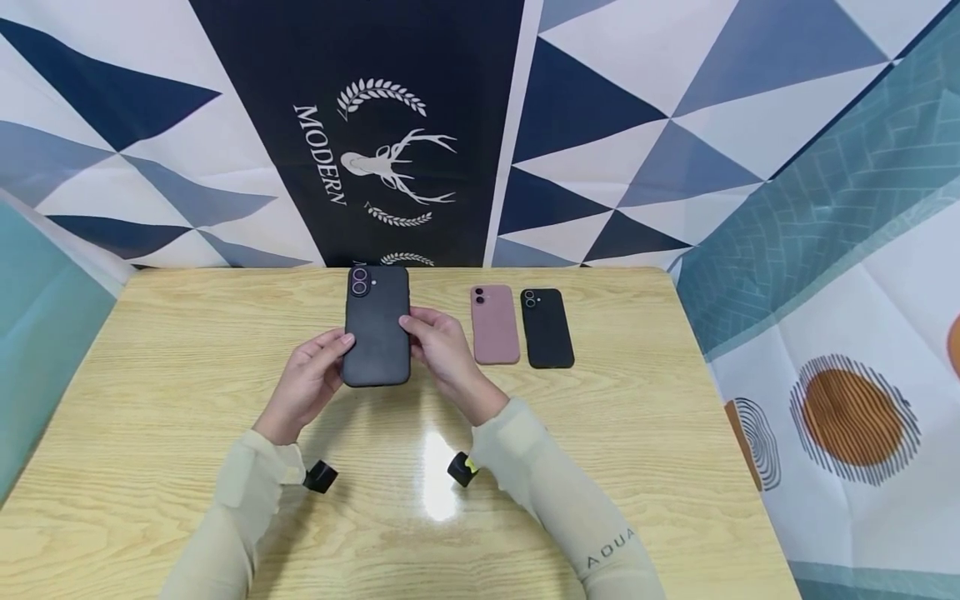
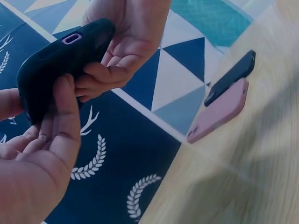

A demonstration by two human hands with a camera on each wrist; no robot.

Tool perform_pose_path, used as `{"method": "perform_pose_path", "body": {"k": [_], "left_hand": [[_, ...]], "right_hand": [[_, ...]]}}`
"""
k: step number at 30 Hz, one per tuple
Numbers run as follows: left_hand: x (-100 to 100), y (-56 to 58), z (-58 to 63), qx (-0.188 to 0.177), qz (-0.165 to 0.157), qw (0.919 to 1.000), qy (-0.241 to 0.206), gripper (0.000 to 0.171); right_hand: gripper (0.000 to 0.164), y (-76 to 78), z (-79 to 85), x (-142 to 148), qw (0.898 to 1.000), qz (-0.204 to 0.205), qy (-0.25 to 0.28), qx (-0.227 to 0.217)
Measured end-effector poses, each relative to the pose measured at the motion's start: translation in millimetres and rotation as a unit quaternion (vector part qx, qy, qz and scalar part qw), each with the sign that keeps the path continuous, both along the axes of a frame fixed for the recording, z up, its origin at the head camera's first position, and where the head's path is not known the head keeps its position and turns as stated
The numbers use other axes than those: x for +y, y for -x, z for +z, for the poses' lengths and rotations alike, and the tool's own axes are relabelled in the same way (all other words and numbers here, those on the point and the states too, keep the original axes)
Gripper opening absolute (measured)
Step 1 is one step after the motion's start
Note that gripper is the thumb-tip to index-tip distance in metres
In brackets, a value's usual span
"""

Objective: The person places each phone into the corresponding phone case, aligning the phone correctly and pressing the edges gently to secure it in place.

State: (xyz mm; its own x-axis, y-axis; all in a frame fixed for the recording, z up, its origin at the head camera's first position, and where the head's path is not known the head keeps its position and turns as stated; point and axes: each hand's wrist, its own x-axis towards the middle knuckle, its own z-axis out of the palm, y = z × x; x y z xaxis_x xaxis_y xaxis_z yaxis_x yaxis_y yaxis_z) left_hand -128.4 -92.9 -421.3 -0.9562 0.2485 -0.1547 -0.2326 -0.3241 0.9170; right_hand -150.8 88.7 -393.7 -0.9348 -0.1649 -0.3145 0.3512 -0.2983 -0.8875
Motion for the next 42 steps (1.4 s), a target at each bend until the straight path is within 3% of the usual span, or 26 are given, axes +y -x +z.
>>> {"method": "perform_pose_path", "body": {"k": [4,9,18,29,42], "left_hand": [[-4,2.5,-2.3,-0.003,-0.005,0.998,0.062,0.023],[-16,4.3,-5.1,0.018,-0.013,0.9879,0.154,0.043],[-39,0.4,-2.8,0.057,0.008,0.9709,0.232,0.039],[-43,-1.4,-3.6,0.051,0.019,0.9717,0.23,0.038],[-35,-0.9,-3.0,0.05,0.019,0.9732,0.224,0.034]], "right_hand": [[0.016,2.1,-4.3,0,1.0,-0.006,-0.002,-0.014],[0.013,6.3,-11.5,2,0.999,-0.022,-0.016,-0.031],[0.014,16.8,-24.9,4,0.998,-0.03,-0.037,-0.036],[0.033,27.0,-42.1,8,0.995,-0.027,-0.081,-0.056],[0.029,37.1,-59.0,8,0.991,-0.033,-0.11,-0.071]]}}
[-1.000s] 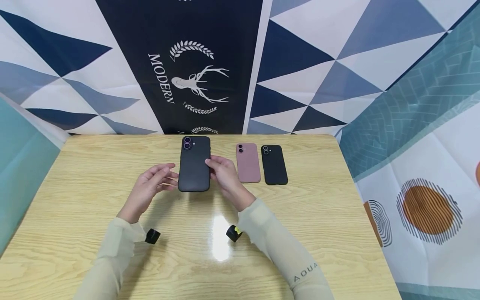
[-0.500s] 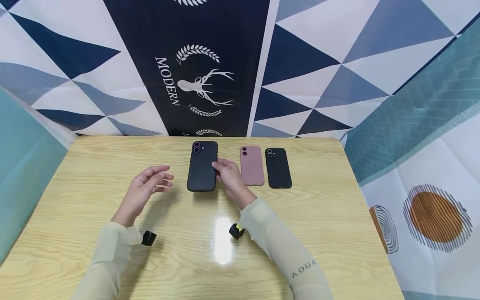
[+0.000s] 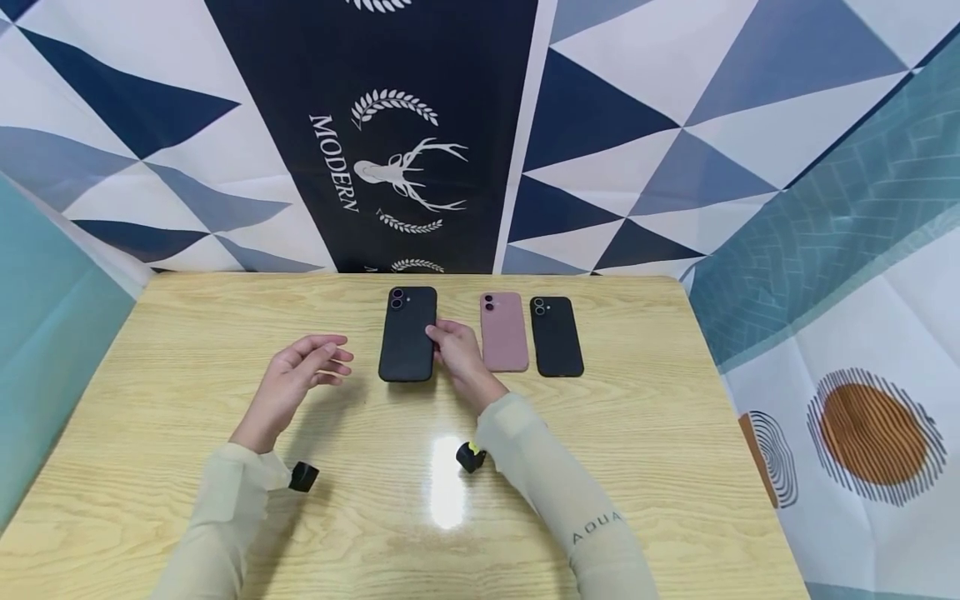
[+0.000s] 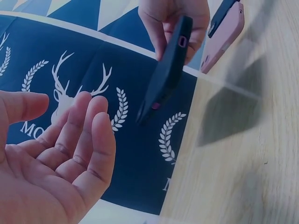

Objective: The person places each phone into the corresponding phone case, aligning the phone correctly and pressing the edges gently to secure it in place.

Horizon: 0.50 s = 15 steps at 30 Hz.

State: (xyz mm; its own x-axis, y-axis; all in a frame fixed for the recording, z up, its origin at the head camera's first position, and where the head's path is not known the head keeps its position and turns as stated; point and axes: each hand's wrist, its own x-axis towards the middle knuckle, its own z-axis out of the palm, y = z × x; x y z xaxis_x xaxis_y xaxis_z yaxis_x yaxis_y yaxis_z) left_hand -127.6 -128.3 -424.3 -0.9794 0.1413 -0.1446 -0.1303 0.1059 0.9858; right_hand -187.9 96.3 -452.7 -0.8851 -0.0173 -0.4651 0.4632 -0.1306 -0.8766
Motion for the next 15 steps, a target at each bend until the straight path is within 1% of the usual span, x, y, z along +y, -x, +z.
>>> {"method": "perform_pose_path", "body": {"k": [7,11,15], "left_hand": [[-2,0.6,-2.2,-0.003,0.002,1.0,-0.001,0.034],[-4,1.0,-2.1,-0.004,0.005,1.0,0.0,0.035],[-6,0.7,-1.8,-0.008,0.008,0.9999,-0.005,0.034]], "right_hand": [[0.032,4.0,-12.0,2,1.0,0.004,-0.018,-0.013],[0.033,6.0,-15.8,2,0.999,0.008,-0.032,-0.025],[0.033,10.0,-20.1,1,0.999,0.004,-0.041,-0.027]]}}
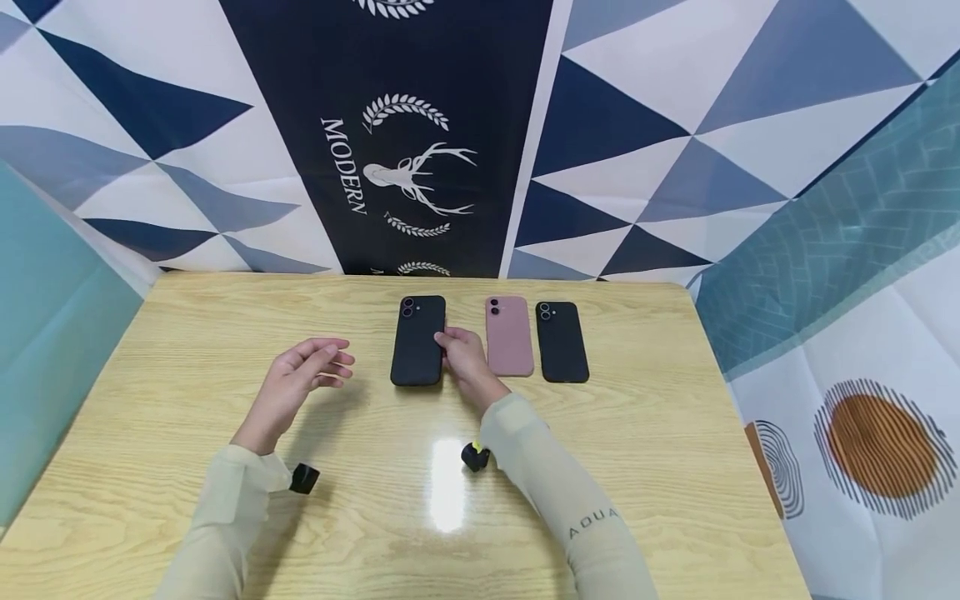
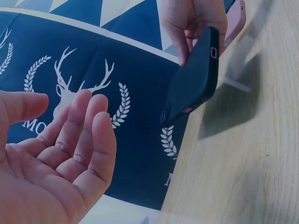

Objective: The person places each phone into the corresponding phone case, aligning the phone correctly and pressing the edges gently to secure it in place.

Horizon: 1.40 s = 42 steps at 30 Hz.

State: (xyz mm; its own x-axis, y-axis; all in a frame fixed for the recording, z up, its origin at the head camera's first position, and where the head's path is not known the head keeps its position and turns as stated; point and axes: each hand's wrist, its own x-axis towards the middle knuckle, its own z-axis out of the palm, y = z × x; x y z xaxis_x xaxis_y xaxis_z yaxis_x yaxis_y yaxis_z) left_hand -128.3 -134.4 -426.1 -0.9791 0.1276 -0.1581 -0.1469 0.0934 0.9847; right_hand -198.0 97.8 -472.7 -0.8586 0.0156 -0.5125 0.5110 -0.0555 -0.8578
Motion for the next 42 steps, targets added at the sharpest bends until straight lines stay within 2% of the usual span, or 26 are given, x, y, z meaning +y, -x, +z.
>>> {"method": "perform_pose_path", "body": {"k": [8,20,42], "left_hand": [[0,-0.9,0.1,-0.006,0.001,1.0,-0.004,0.033],[0,-1.1,-1.2,-0.009,0.003,0.9999,-0.001,0.035],[0,0.0,-0.5,-0.016,0.006,0.9997,0.015,0.034]], "right_hand": [[0.031,7.8,-11.0,0,1.0,-0.005,-0.003,0.003],[0.035,13.7,-17.5,-2,1.0,0.001,-0.029,-0.013],[0.035,25.2,-24.5,1,0.995,0.042,-0.093,-0.019]]}}
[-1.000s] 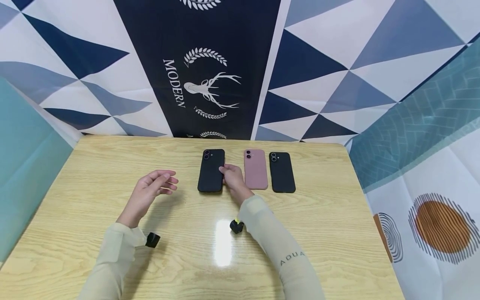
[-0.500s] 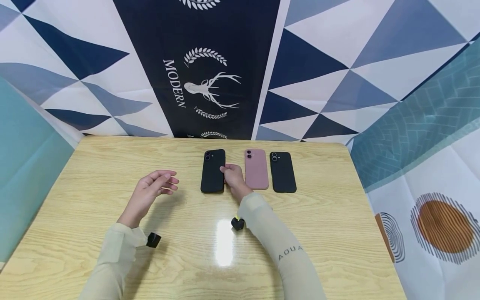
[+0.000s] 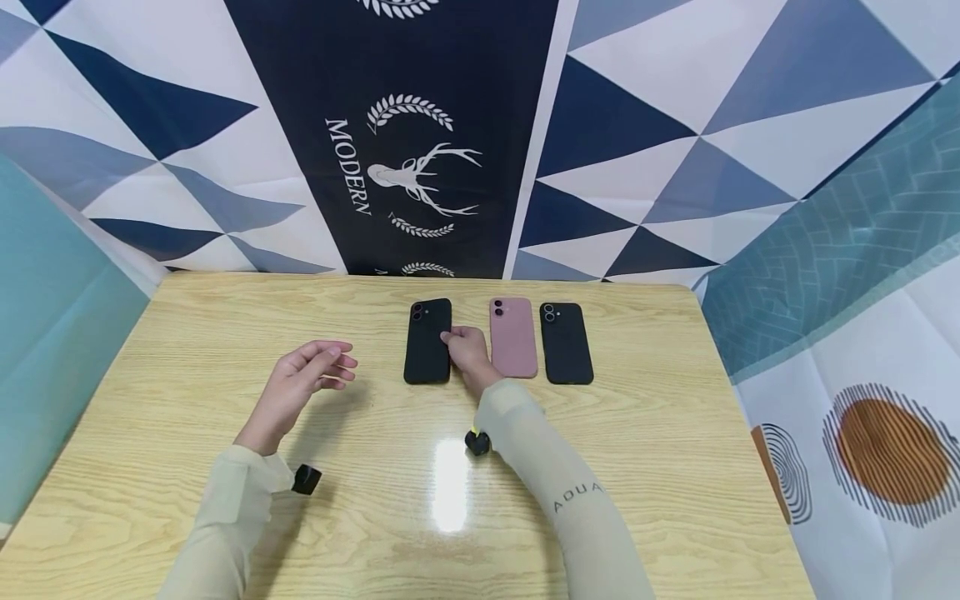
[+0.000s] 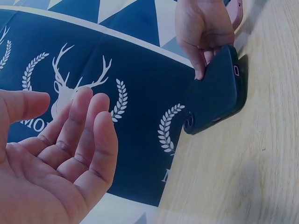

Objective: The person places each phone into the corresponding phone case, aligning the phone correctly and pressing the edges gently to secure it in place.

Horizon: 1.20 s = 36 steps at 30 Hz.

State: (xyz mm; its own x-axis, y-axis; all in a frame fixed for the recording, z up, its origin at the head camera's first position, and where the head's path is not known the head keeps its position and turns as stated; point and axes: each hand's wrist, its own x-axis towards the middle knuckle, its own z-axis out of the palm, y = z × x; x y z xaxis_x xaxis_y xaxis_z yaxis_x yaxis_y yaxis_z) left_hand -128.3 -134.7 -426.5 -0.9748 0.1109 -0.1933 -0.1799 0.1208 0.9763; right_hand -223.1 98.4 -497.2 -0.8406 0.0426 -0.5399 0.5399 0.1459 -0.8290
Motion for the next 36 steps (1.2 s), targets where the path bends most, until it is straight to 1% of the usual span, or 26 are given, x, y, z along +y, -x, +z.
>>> {"method": "perform_pose_path", "body": {"k": [5,10,17,21,27,33,36], "left_hand": [[0,0.3,-0.2,-0.002,-0.001,1.0,-0.002,0.035],[1,0.7,-0.1,-0.004,-0.003,1.0,-0.002,0.034],[1,-1.0,0.6,-0.007,-0.003,1.0,-0.005,0.033],[1,-1.7,1.0,-0.005,-0.002,1.0,-0.008,0.033],[1,-1.7,-0.8,-0.007,-0.002,0.9999,-0.014,0.033],[1,-0.9,-2.6,-0.007,-0.003,0.9999,-0.014,0.033],[1,-0.3,-3.7,-0.007,-0.005,0.9999,-0.014,0.034]], "right_hand": [[0.035,1.5,0.7,0,1.0,0.005,-0.027,0.009],[0.036,1.4,3.0,1,0.997,0.03,-0.07,0.027],[0.037,1.8,8.2,1,0.991,0.056,-0.115,0.038],[0.033,2.4,9.7,0,0.987,0.045,-0.144,0.046],[0.022,3.7,12.0,-3,0.982,0.026,-0.18,0.049],[0.018,7.5,10.8,-3,0.98,0.024,-0.195,0.028],[0.018,8.6,11.2,-3,0.979,0.024,-0.2,0.025]]}}
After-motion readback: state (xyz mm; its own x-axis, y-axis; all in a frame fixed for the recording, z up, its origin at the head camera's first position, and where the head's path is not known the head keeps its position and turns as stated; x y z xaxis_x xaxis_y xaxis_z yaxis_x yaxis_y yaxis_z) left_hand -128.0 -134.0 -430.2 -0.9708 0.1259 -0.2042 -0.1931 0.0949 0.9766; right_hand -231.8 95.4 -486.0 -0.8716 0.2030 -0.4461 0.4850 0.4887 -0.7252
